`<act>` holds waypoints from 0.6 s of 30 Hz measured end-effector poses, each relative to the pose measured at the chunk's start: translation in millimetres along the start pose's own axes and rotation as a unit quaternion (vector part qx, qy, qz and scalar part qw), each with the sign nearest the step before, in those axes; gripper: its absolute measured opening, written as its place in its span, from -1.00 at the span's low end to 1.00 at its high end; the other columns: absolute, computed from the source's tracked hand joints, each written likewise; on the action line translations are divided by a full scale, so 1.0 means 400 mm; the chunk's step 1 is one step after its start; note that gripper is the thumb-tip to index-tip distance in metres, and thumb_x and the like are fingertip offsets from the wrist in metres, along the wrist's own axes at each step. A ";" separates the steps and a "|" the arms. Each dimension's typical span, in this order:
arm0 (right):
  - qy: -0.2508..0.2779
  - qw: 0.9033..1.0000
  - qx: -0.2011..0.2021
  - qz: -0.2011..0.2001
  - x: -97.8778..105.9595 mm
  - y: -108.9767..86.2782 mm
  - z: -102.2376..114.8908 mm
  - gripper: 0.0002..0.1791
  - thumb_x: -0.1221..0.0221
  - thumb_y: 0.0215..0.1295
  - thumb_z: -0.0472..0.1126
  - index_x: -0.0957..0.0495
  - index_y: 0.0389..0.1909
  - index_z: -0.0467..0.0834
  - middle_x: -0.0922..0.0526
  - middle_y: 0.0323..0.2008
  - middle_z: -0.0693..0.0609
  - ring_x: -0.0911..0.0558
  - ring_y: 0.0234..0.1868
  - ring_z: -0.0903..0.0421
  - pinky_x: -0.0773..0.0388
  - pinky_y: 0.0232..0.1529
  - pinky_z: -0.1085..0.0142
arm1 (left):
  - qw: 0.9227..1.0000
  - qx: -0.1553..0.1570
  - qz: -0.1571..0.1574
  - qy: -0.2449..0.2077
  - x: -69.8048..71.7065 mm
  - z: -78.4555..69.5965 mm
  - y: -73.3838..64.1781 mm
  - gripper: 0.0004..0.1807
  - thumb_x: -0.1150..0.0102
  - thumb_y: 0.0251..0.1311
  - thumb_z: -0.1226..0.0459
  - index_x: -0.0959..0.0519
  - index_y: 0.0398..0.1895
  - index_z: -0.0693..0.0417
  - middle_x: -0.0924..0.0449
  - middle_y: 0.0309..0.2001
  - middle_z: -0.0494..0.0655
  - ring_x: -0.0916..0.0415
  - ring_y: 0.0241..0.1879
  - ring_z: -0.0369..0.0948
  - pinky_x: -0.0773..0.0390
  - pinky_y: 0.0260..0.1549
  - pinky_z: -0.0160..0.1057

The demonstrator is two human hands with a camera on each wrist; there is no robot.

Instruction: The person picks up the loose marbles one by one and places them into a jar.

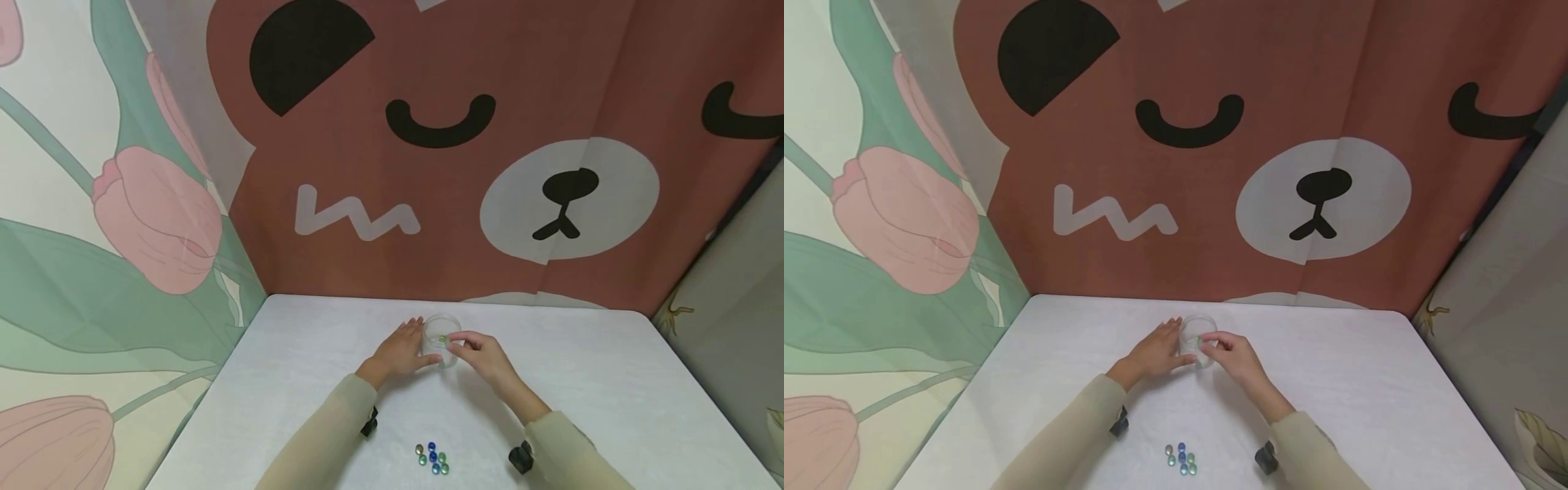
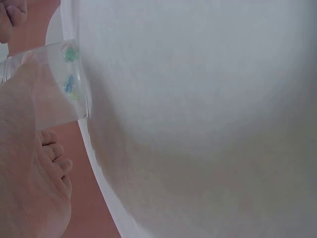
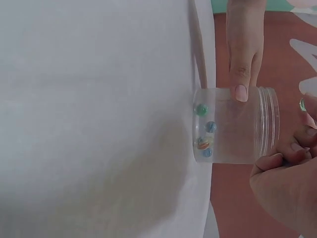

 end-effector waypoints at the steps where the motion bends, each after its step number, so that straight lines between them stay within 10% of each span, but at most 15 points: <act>1: 0.002 1.000 0.000 -0.002 0.001 0.003 0.001 -0.66 -0.39 0.28 -0.07 -0.74 0.01 -0.13 -0.38 -0.54 0.11 -0.33 -0.47 0.16 -0.28 -0.51 0.39 | 1.000 0.000 0.000 -0.001 0.001 0.000 0.000 0.11 0.16 0.29 -0.45 -0.06 0.60 0.20 0.04 0.62 0.03 0.10 0.61 -0.09 0.09 0.59 -0.18; 18: 0.025 1.000 -0.002 -0.012 -0.001 0.065 0.000 -0.63 -0.39 0.28 -0.04 -0.73 0.01 -0.16 -0.38 -0.53 0.13 -0.34 -0.44 0.17 -0.27 -0.50 0.39 | 1.000 -0.009 -0.005 -0.013 0.011 -0.002 -0.005 0.09 0.13 0.31 -0.43 -0.06 0.60 0.21 0.04 0.62 0.03 0.12 0.61 -0.09 0.11 0.59 -0.18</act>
Point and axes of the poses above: each hand's wrist, its own y-axis towards the middle knuckle, its own x-axis out of the back of the hand, z = x × y, the point moved 9 cm from there along y, towards the middle knuckle
